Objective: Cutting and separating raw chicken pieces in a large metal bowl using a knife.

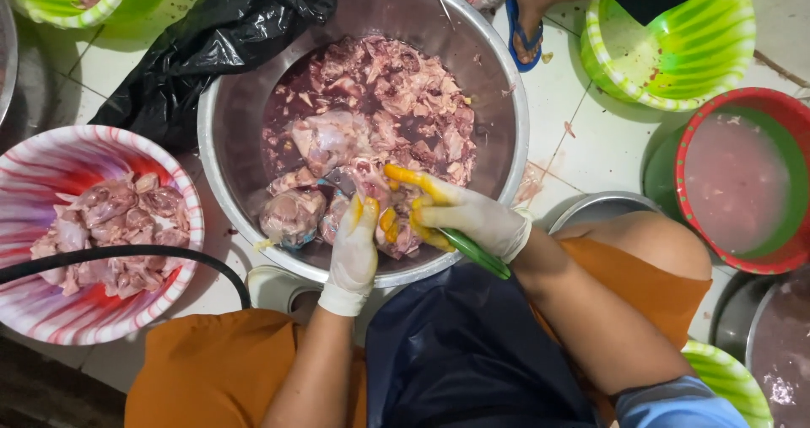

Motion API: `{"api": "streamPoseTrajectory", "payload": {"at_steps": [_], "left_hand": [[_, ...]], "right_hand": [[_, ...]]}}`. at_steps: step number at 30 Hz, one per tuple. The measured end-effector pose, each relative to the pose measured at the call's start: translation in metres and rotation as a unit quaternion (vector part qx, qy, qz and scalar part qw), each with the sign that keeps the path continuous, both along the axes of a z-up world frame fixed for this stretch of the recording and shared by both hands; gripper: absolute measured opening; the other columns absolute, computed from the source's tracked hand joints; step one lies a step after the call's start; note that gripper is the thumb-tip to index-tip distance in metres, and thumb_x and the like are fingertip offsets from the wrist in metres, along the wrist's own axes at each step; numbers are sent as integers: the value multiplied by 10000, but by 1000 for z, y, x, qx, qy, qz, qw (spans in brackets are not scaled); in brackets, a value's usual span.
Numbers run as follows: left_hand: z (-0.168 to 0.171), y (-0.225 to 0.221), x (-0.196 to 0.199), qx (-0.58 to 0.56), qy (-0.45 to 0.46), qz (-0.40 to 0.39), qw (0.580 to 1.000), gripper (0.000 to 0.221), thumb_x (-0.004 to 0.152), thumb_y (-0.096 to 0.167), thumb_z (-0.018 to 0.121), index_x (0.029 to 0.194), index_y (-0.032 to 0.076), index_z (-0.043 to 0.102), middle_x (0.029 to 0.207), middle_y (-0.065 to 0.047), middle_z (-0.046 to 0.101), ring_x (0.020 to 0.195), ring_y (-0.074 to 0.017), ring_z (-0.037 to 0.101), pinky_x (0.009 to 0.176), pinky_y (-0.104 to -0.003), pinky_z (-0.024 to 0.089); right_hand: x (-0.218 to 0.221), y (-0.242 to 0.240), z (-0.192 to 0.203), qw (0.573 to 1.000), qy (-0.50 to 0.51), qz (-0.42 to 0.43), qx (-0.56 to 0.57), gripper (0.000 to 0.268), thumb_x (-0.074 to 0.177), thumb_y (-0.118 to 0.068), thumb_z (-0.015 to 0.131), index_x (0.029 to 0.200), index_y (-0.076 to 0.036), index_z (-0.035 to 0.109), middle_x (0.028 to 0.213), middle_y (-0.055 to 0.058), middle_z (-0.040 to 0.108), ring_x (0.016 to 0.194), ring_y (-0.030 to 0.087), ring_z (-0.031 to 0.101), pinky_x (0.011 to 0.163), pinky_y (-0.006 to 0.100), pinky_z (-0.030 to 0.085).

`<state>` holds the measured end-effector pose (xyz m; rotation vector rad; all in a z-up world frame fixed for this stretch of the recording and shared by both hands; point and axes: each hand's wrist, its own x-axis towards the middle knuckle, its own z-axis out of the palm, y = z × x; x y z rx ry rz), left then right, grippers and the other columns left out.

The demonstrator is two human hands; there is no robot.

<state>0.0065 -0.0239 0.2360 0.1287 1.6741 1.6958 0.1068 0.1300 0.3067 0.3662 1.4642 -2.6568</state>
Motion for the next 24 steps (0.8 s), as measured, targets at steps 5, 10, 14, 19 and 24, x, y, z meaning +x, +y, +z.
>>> {"api": "streamPoseTrajectory", "payload": {"at_steps": [5,10,14,19,24], "left_hand": [[11,5,0,173,-102,60,978,214,1016,201,546,1164,77,639,738,-76,603,631,-134,622,536,-213,556],[-45,6,-9,29,-74,101,992,87,941,140,613,968,94,682,717,-44,663,592,-86,626,496,-215,559],[-111,9,-16,63,-99,203,972,270,873,31,622,1134,100,606,898,-48,636,721,-109,623,595,-267,598],[-87,-9,-64,123,-231,367,893,604,932,14,473,1380,415,534,825,19,566,643,-53,590,569,-90,540],[-181,-103,-150,411,-223,246,849,446,1041,28,433,1474,133,468,1091,-128,558,953,-128,591,833,-187,546]], "right_hand": [[1,2,-1,999,18,-4,-29,582,946,-102,543,1504,-61,380,668,106,530,443,140,497,375,212,379],[5,10,-14,998,-13,-44,-45,454,955,-188,555,1394,-116,465,705,91,479,497,172,500,409,229,400],[9,22,-24,993,-70,-79,-44,293,992,-194,525,1277,-129,514,720,110,469,512,218,479,416,289,393],[8,31,-23,997,-66,-43,9,438,981,-345,521,1364,-136,479,831,93,531,560,152,473,445,247,367],[8,33,-24,998,-51,-37,29,497,1006,-346,472,1426,-83,438,815,92,515,552,137,460,434,231,366]]}}
